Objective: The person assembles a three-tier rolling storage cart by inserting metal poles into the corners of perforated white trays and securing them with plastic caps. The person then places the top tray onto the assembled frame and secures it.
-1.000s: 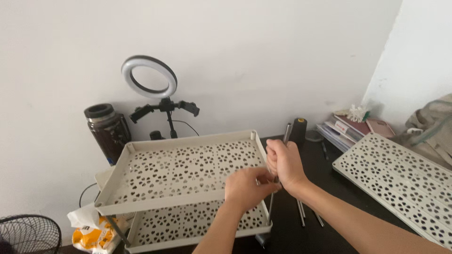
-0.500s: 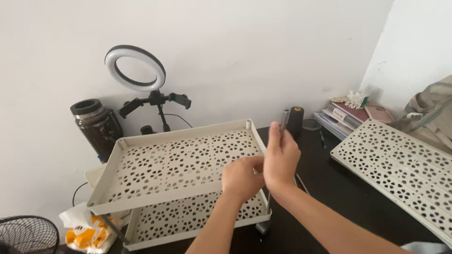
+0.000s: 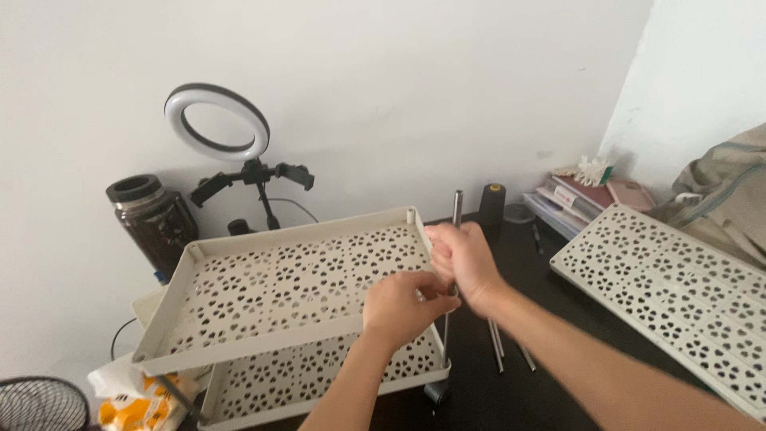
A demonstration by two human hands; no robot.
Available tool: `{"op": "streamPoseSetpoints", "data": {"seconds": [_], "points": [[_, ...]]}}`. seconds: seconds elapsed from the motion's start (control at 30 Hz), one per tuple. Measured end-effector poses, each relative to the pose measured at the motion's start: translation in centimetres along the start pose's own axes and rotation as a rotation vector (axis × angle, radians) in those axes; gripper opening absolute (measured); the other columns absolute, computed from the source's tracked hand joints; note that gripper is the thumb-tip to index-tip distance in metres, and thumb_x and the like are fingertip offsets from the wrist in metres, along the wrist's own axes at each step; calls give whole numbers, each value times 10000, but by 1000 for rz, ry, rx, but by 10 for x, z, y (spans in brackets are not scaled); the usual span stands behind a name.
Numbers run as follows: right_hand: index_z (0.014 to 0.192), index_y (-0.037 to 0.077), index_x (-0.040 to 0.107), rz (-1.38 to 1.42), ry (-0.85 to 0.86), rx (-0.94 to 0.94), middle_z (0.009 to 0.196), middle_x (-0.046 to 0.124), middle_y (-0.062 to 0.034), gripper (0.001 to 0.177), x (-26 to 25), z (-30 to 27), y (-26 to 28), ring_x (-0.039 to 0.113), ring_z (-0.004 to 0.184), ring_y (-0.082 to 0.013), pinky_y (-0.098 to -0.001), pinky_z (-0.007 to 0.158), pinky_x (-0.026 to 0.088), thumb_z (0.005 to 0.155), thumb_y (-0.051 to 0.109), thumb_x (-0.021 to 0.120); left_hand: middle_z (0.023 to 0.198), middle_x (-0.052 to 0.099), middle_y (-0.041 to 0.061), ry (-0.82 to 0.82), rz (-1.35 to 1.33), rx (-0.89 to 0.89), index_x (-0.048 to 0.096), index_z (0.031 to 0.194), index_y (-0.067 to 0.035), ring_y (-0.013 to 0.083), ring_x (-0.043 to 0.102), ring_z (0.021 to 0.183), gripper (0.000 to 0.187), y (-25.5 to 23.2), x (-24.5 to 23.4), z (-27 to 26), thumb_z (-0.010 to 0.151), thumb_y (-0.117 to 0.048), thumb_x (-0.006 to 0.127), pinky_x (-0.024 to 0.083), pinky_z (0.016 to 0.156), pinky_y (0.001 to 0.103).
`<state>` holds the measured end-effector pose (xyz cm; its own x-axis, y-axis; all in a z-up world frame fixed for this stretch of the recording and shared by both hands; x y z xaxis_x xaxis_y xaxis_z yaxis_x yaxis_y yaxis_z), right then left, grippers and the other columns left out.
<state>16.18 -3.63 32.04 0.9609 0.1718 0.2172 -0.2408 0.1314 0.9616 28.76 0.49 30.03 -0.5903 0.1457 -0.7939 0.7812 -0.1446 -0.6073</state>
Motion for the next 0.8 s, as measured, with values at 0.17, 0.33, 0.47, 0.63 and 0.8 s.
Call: {"op": "streamPoseSetpoints", "data": {"seconds": [0.17, 0.33, 0.47, 0.63, 0.8], "points": [[535, 140, 462, -350, -461, -164, 467, 395, 44, 482, 8, -23, -5, 350, 458, -72, -324, 427, 300, 968, 322, 567, 892, 792, -38, -122, -29, 42, 806, 930, -240, 159, 737, 800, 207, 5, 0, 4, 757, -349, 775, 566, 779, 337], [543, 92, 490, -336, -628, -145, 505, 434, 20, 523, 13, -20, -21, 367, 508, -78, -343, 468, 321, 977, 365, 593, 887, 796, -9, -135, -6, 33, 811, 962, -252, 172, 750, 806, 205, 11, 2, 11, 770, -280, 746, 568, 795, 338], [517, 55, 434, -250, -533, -164, 488, 410, 2, 498, 5, -13, -31, 345, 475, -101, -338, 464, 292, 923, 265, 632, 859, 793, 0, -87, -3, -17, 816, 944, -242, 168, 748, 775, 198, 11, 8, 5, 772, -324, 762, 578, 777, 333], [467, 115, 407, -156, -277, -83, 426, 352, 22, 480, -2, -1, -32, 255, 388, -98, -337, 393, 203, 889, 209, 615, 842, 792, -12, -76, -58, -3, 837, 905, -216, 151, 738, 755, 279, 6, -4, 4, 738, -438, 806, 578, 762, 334], [450, 162, 276, -46, 5, 17, 401, 270, 43, 557, -8, 1, -28, 192, 366, -93, -328, 386, 151, 888, 231, 612, 853, 803, -29, -1, -120, -27, 828, 919, -219, 124, 760, 760, 344, 4, -2, 3, 729, -503, 795, 589, 768, 316]]}}
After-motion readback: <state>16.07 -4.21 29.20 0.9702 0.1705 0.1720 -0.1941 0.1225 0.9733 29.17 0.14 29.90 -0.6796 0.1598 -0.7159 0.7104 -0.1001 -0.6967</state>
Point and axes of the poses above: each hand's wrist, its own z-axis towards the middle knuckle, its own x-axis out of the palm, y = z × x, the point moved 4 cm from there along z, towards the middle knuckle
